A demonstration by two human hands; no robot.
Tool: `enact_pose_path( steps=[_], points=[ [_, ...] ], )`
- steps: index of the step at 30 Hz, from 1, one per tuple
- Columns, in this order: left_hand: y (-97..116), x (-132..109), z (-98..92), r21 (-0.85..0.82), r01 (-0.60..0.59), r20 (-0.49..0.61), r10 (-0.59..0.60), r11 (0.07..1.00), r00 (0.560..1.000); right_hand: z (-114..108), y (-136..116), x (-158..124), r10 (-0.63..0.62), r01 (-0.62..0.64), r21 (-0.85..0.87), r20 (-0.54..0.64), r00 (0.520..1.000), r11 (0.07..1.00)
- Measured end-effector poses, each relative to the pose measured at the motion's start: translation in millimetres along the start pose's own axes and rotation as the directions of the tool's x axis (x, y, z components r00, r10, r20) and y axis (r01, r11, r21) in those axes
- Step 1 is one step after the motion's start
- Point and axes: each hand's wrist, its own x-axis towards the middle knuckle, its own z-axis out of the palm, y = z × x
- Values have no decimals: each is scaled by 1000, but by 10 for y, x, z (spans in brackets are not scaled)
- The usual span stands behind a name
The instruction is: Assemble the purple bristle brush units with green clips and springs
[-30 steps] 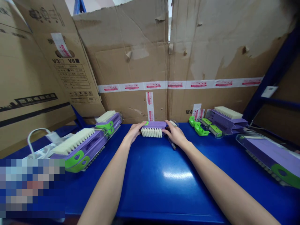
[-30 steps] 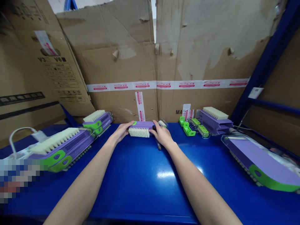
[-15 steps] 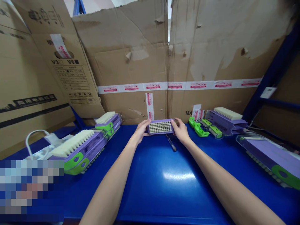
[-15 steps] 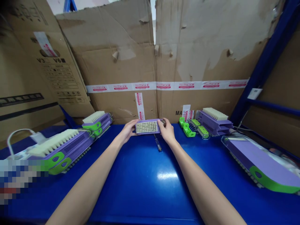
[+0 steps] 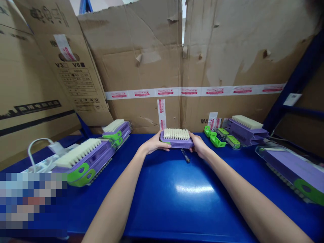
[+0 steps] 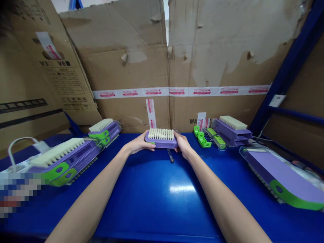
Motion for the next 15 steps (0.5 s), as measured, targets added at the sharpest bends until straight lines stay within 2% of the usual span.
enact_pose_path(
  steps=[7,11,15],
  points=[
    [15,11,34,-26,-13,-25,13,1000,1000,-91,-34,-37,70,-73,23,93,993,997],
    [30,-37,-14,-93,19,55,-14,996,998,-82,-67,-93,62,-62,-2,118,991,998],
    [23,-49,-53,-128,27,85,-16,991,996,-57,-66,-117,77,-92,70,186,980,993]
  ],
)
